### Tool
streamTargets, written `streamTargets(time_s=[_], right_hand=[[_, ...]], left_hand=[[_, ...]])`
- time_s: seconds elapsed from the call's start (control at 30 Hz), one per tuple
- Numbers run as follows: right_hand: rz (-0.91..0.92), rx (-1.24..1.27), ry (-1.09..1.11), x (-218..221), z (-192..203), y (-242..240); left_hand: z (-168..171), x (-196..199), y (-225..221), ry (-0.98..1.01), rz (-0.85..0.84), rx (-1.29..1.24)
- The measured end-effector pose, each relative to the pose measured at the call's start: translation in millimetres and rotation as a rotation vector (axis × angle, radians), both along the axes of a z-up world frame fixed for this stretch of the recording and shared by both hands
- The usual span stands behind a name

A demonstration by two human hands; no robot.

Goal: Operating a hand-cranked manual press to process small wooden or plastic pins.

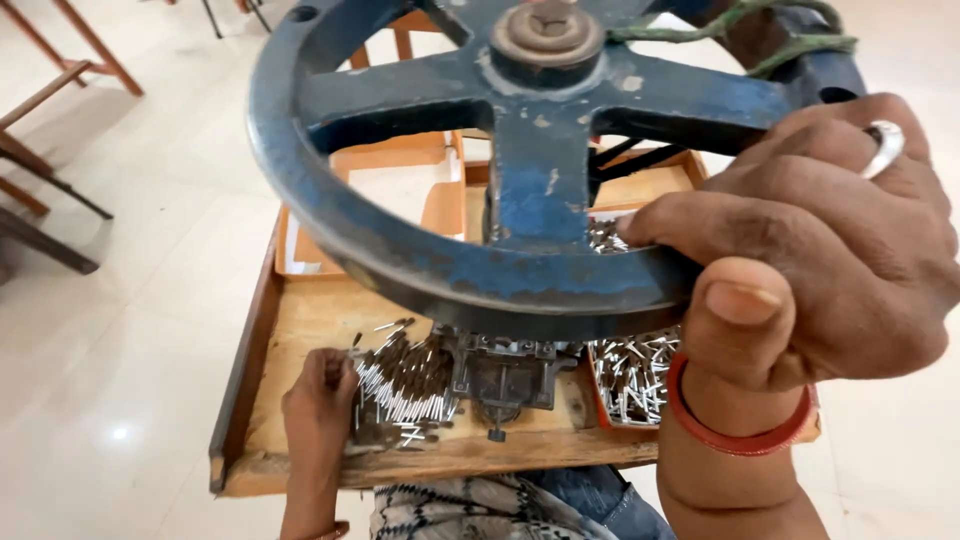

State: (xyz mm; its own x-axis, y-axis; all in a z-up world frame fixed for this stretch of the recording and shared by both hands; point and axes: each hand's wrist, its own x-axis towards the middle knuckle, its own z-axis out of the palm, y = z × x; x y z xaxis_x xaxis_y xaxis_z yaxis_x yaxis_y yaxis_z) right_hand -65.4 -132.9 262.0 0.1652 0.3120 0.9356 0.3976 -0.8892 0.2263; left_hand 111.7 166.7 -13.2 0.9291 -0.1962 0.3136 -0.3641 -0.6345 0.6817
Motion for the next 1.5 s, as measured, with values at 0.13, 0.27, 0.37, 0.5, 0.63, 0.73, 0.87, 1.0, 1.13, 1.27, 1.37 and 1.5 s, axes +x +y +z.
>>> streamTargets(time_s=[0.13, 0.27, 0.37, 0.5, 0.63, 0.73, 0.87, 1.0, 1.13, 1.27, 1.37, 1.5], right_hand=[[0.043, -0.179, 0.002, -4, -2, -11], [0.064, -0.117, 0.015, -4, -2, -1], [0.027, -0.098, -0.012, -5, -3, 0], [0.026, -0.083, -0.033, -3, -8, -4], [0.019, -0.125, -0.017, -3, -10, -12], [0.042, -0.118, -0.076, 0, -8, -10], [0.009, -0.119, -0.032, 2, -6, -5], [0.023, -0.070, -0.127, 7, -6, 3], [-0.009, -0.059, -0.124, 2, -8, 10], [-0.072, -0.052, 0.031, -9, -7, 48], [-0.540, -0.050, 0.051, 10, 1, 112], [-0.670, -0.112, -0.080, 34, 1, 136]], left_hand=[[-14, -40, -27, 0.183, -0.034, -0.390], [5, -63, -74, 0.023, -0.276, -0.490], [13, -65, -103, -0.178, -0.314, -0.254], [8, -63, -123, -0.297, -0.383, -0.210], [17, -69, -117, -0.206, -0.487, -0.229], [11, -63, -108, -0.362, -0.441, 0.020], [15, -66, -102, -0.496, -0.409, 0.194], [8, -66, -96, -0.453, -0.472, 0.244], [2, -68, -91, -0.377, -0.504, 0.182], [-4, -62, -92, -0.391, -0.493, 0.170], [-5, -63, -97, -0.345, -0.470, 0.175], [18, -66, -111, -0.273, -0.423, 0.257]])
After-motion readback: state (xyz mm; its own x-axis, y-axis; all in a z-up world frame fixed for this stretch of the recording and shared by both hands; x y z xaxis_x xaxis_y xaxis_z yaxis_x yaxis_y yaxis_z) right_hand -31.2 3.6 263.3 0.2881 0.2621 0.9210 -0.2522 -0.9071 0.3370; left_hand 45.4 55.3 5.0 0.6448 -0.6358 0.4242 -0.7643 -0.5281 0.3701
